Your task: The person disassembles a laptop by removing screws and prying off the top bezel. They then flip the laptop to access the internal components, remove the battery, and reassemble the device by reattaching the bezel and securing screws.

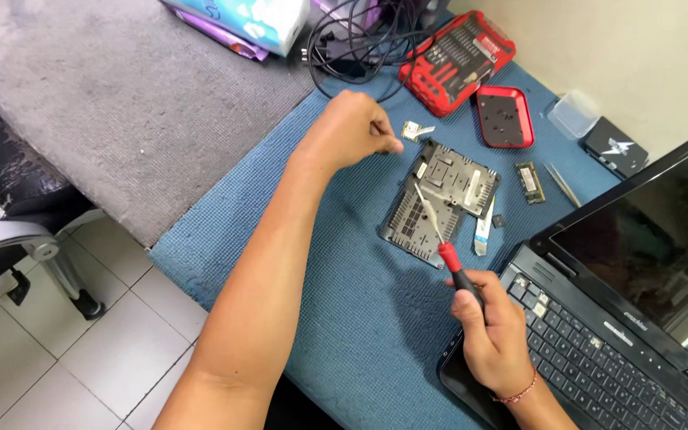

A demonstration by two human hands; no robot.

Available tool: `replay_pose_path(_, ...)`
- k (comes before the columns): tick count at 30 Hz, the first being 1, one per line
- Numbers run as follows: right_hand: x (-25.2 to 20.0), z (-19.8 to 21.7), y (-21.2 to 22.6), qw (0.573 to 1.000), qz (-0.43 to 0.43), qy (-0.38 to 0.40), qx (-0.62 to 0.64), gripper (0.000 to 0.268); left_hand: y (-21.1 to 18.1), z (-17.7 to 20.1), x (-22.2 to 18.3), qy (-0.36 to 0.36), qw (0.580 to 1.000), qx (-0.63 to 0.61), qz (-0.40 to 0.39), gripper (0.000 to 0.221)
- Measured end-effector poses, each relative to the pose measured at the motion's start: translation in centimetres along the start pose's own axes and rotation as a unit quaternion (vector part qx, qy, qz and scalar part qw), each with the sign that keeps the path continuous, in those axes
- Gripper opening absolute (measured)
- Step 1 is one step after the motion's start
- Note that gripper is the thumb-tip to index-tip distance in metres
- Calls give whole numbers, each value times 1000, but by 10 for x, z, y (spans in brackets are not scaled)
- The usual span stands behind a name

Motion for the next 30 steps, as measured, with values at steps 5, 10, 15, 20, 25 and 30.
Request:
replay_pose_path(5, -2, 3, -1, 1000, -10, -8, 9, 31, 3, -2, 4, -23, 999, 40, -15, 23)
replay_pose_path(10, -3, 4, 0, 1000, -10, -11, 19, 32, 6, -7, 6, -31, 997, 68, -32, 18)
replay_pose_path(15, -3, 2, 4, 998, 11, 3, 65, 31, 4, -4, 4, -26, 997, 76, -23, 20)
replay_pose_path(20, -3, 3, 4, 999, 2, -7, 51, 38, 7, 0, 3, -48, 996, 69, -38, 32)
replay_pose_path(25, -2, 3, 7, 998, 7, -8, 56, 37, 5, 5, 1, -76, 993, 82, -47, 46)
replay_pose_path(30, -2, 4, 10, 998, 15, -9, 55, 37, 10, 14, -3, -88, 991, 98, -21, 21)
Point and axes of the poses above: each hand's wrist, its own x-axis towards the middle knuckle, its own z-axis out of the back of the hand, y = z × x, the point moved 8 cm from there along x, towards the middle knuckle, and after that the axes turned 6 degrees about x, right-handed, at the moved point
